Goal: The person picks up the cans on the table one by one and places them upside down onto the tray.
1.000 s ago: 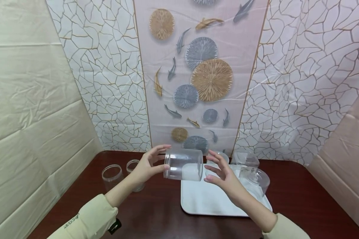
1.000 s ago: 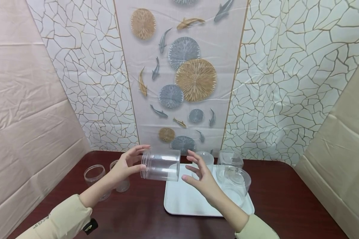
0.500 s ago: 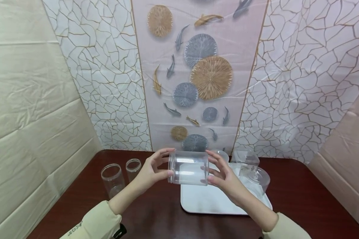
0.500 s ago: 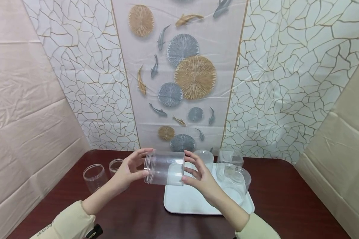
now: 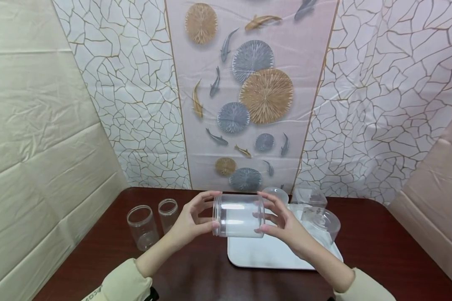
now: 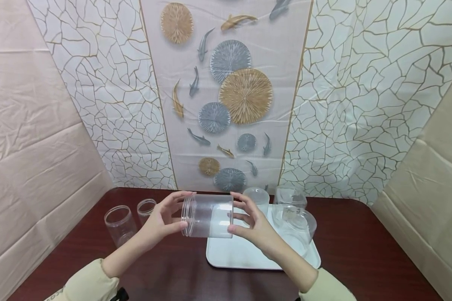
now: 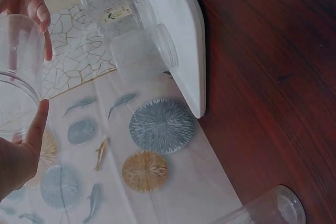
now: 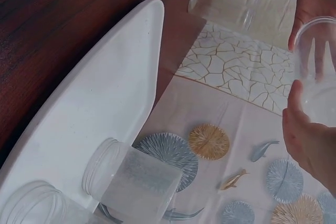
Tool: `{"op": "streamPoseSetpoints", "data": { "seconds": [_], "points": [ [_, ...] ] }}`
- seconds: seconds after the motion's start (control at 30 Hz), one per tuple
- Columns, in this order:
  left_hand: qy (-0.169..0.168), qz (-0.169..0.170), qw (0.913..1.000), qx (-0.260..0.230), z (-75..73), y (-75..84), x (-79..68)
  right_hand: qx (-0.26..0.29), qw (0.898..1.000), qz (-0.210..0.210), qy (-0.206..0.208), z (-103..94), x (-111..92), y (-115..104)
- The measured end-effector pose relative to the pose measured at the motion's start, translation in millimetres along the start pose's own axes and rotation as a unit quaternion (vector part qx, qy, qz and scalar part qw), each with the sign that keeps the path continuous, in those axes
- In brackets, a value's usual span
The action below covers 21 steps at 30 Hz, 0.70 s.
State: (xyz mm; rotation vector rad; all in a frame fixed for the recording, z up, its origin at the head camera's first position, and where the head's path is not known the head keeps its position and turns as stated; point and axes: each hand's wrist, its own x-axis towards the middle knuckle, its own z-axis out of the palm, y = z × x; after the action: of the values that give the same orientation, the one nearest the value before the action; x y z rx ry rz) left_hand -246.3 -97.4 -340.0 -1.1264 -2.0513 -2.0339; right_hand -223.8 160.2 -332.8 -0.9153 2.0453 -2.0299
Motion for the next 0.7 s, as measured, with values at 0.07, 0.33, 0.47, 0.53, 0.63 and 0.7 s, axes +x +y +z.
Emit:
{"op": "streamPoseSetpoints", "data": {
  "seconds": [0.07,0.33,0.47,0.53,0.63,0.7],
  "points": [
    [-0.003,-0.001,1.0000,0.004,1.0,-0.7,-1.0,-0.009,1.000,0.004,0.002,-0.1,-0.5,0.5],
    [-0.018,0.005,0.9996,0.023,1.6,-2.2,-4.4,-0.011,1.000,0.013,0.002,-0.5,-2.3,2.9],
    [-0.016,0.014,0.9993,0.030,2.3,-4.6,-5.4,-0.013,0.999,0.027,0.011,-0.9,-3.8,2.9],
    [-0.015,0.013,0.9994,0.027,3.0,-5.7,-5.7,-0.019,0.999,0.032,0.014,-1.2,-3.9,2.6],
    [-0.015,0.010,0.9997,0.019,3.9,-6.8,-5.6,-0.029,0.999,0.036,0.018,-2.6,-3.5,2.2],
    [-0.015,0.009,0.9997,0.015,4.6,-7.0,-5.6,-0.034,0.999,0.036,0.018,-4.1,-3.1,2.0]
  ]
}}
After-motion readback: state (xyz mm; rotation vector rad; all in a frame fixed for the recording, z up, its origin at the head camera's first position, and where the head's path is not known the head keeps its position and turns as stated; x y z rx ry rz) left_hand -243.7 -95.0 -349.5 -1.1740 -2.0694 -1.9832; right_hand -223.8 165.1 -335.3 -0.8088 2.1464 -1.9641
